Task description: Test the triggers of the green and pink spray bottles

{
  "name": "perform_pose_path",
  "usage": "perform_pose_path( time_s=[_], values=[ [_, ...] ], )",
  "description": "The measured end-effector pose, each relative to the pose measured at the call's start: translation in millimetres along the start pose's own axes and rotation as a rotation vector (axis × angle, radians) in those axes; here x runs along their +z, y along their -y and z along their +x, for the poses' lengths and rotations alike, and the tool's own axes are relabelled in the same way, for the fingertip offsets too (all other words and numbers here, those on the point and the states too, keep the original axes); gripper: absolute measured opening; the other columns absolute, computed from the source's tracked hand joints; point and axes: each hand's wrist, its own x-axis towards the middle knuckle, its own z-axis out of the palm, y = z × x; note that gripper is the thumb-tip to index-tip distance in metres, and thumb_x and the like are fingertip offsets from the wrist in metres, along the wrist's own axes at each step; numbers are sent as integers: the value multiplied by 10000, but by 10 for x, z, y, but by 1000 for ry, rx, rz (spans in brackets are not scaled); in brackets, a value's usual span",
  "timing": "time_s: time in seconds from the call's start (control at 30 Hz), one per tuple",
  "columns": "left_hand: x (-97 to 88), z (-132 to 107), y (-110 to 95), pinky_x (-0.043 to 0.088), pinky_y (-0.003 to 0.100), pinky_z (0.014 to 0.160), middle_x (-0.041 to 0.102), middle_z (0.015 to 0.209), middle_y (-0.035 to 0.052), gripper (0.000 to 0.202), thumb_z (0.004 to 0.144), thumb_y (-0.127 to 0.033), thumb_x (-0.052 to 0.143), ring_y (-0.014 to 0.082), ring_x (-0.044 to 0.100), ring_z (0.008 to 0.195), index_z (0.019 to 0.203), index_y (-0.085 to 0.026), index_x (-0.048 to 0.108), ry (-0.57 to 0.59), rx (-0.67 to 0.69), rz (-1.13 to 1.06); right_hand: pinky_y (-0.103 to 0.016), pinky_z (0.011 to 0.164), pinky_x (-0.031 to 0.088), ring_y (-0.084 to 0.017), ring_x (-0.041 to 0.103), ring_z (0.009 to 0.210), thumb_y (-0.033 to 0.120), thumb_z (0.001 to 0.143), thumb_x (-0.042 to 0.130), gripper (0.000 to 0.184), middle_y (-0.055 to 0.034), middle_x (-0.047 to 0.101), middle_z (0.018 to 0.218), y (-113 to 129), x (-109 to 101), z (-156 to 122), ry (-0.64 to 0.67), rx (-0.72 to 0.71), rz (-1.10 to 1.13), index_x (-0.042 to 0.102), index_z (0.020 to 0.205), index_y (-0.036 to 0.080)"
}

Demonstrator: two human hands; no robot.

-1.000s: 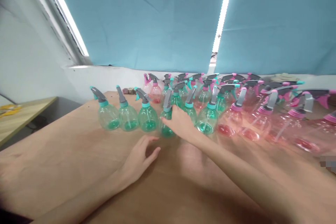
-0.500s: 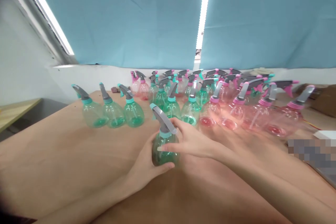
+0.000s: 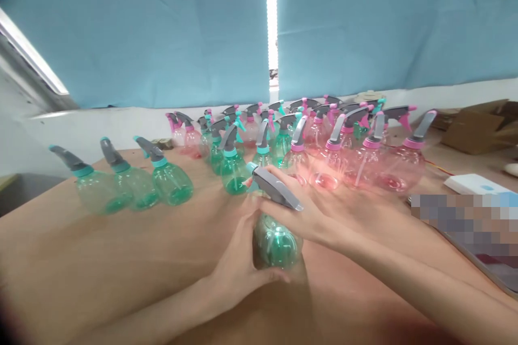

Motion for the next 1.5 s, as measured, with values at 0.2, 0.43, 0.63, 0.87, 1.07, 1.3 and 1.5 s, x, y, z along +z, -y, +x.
perform_pose_path(
  time_s=[0.2, 0.43, 0.63, 0.87, 1.07, 1.3, 1.5],
  values=[
    [-232, 67, 145, 354, 569, 1076, 441, 1432, 119, 1090, 604, -696, 773, 385, 401, 1315, 1479, -293, 264, 162, 80, 207, -274, 536, 396, -142, 469, 578, 101, 794, 490, 393, 41, 572, 724, -175, -73, 20, 87, -70, 38, 606, 1107, 309],
    [-276, 89, 180, 312, 584, 1084, 362, 1503, 130, 1075, 689, -706, 704, 387, 330, 1366, 1527, -316, 154, 238, 122, 318, -289, 579, 436, -160, 506, 618, 150, 823, 491, 348, 40, 527, 660, -168, -78, 18, 75, -34, 53, 612, 1115, 295],
    [-263, 84, 139, 305, 601, 1080, 375, 1492, 166, 1057, 701, -688, 707, 400, 325, 1373, 1525, -279, 187, 270, 118, 368, -272, 540, 410, -135, 480, 579, 311, 925, 497, 97, 41, 480, 662, -193, -72, -24, -2, -22, -29, 563, 875, 259],
    [-248, 79, 158, 292, 604, 1094, 395, 1485, 172, 955, 742, -670, 682, 392, 322, 1381, 1496, -244, 280, 263, 92, 402, -268, 523, 393, -131, 419, 578, 395, 932, 508, 281, 39, 411, 660, -222, -103, -52, -12, -25, -24, 444, 704, 244],
    [-252, 64, 154, 299, 599, 1094, 426, 1466, 169, 826, 787, -598, 681, 386, 340, 1372, 1445, -205, 374, 259, 82, 383, -262, 516, 416, -126, 457, 560, 398, 934, 521, 218, 40, 454, 648, -221, -152, -61, 34, -2, -20, 563, 781, 248],
    [-249, 69, 156, 299, 594, 1097, 430, 1453, 178, 784, 814, -574, 662, 374, 357, 1369, 1442, -212, 364, 240, 92, 367, -321, 731, 552, -168, 652, 796, 295, 907, 549, 271, 0, 657, 954, -245, -58, 34, 19, -24, 151, 603, 1172, 311],
    [-241, 49, 179, 335, 587, 1079, 477, 1408, 176, 598, 836, -557, 637, 378, 390, 1347, 1296, -196, 509, 207, 104, 383, -381, 842, 583, -194, 685, 916, 218, 820, 607, 420, -29, 670, 1175, -267, 6, 53, -17, -19, 151, 597, 1229, 312]
  ],
)
